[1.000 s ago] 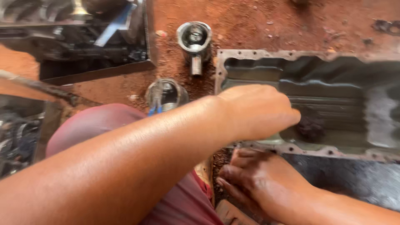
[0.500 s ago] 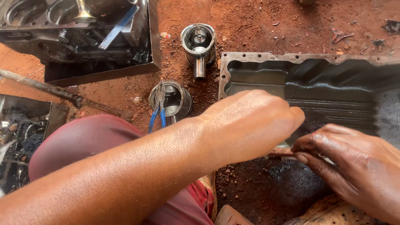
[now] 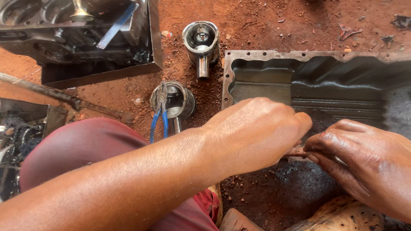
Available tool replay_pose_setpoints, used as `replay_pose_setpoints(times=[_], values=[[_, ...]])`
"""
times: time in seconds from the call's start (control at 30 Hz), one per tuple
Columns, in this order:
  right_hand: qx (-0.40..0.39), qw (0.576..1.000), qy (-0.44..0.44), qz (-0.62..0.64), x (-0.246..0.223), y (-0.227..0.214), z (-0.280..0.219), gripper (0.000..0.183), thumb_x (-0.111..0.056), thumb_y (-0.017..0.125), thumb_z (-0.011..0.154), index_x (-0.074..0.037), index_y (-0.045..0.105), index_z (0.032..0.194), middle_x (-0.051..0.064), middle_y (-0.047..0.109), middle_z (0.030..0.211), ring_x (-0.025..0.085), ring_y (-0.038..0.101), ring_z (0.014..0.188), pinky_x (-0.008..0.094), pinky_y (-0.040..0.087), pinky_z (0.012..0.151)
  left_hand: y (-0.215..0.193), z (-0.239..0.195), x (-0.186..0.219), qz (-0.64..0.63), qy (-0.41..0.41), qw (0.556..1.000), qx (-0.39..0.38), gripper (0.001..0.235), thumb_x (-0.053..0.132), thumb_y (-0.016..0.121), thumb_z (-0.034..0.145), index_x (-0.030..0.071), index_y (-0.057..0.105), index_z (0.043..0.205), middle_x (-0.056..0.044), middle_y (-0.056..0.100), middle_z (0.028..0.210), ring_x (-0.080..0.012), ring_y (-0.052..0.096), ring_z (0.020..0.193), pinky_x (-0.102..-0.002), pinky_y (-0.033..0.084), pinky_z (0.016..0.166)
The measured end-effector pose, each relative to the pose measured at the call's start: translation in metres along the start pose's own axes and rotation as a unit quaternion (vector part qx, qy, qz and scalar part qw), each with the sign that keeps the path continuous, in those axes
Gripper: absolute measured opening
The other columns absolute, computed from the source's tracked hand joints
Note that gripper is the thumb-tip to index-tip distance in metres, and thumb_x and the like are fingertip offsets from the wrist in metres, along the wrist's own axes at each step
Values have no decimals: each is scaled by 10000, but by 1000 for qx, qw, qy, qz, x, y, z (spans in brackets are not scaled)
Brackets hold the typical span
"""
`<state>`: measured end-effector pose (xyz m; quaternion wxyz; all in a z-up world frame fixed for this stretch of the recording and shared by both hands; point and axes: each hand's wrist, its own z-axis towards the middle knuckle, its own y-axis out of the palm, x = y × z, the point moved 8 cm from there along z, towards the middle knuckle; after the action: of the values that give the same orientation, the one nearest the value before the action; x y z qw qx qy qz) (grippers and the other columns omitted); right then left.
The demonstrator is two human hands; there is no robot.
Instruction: The person scrapes thick sludge from the interior of an engine oil pan using a small metal tool. They then wipe the interior surfaces with a rag to remove remaining residue.
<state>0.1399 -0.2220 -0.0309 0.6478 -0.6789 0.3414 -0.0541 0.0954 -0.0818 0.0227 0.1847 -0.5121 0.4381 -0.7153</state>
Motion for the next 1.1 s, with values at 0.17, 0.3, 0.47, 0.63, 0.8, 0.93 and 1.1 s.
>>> replay_pose_setpoints(times=[0.17,0.3,0.47,0.63,0.8,0.93,1.1], values=[[20,990,-135,-31,-16,4,0,279,-319,745,833,-176,730,1073,-17,739,949,219,691,960,378,551,794,8,-7,5,-6,-4,999,-38,210,235,704,869,42,683,950,-183,728,802,-383,731,806,-494,565,698],[-35,972,-205,-107,-19,16,2,288,-310,740,831,-145,697,1063,5,713,1028,240,652,1057,402,506,861,7,-18,13,-45,43,998,4,211,244,699,860,38,695,903,-184,726,809,-393,723,780,-492,573,707],[42,935,-311,-164,-37,-2,6,378,-188,676,720,-81,676,1083,65,714,1050,250,650,1046,425,492,880,27,-29,28,-23,41,998,-34,283,272,649,933,12,652,820,-196,692,751,-392,707,732,-497,570,702],[-46,952,-254,-167,-23,11,8,252,-246,721,779,-91,695,975,54,741,979,244,682,946,443,507,798,24,-22,19,-30,39,999,1,235,228,644,920,1,645,856,-190,681,745,-389,696,707,-503,558,677],[-36,983,-172,-53,-39,20,0,236,-364,719,910,-149,706,1007,49,744,919,239,714,846,420,545,793,26,-1,-14,11,-14,993,-114,111,127,581,957,57,650,1008,-147,721,816,-320,737,764,-481,564,695],[-6,991,-120,55,-57,16,7,264,-313,706,897,-112,715,1069,116,741,892,355,694,834,451,531,709,23,16,-6,40,100,990,-86,215,180,693,800,85,665,991,-133,742,885,-378,715,867,-509,552,713],[-37,996,71,49,-47,23,8,272,-342,671,929,-148,720,1113,106,780,975,347,733,883,457,570,749,32,34,-13,45,103,982,-152,123,214,634,919,169,670,1028,-78,739,964,-318,720,949,-503,535,794]])
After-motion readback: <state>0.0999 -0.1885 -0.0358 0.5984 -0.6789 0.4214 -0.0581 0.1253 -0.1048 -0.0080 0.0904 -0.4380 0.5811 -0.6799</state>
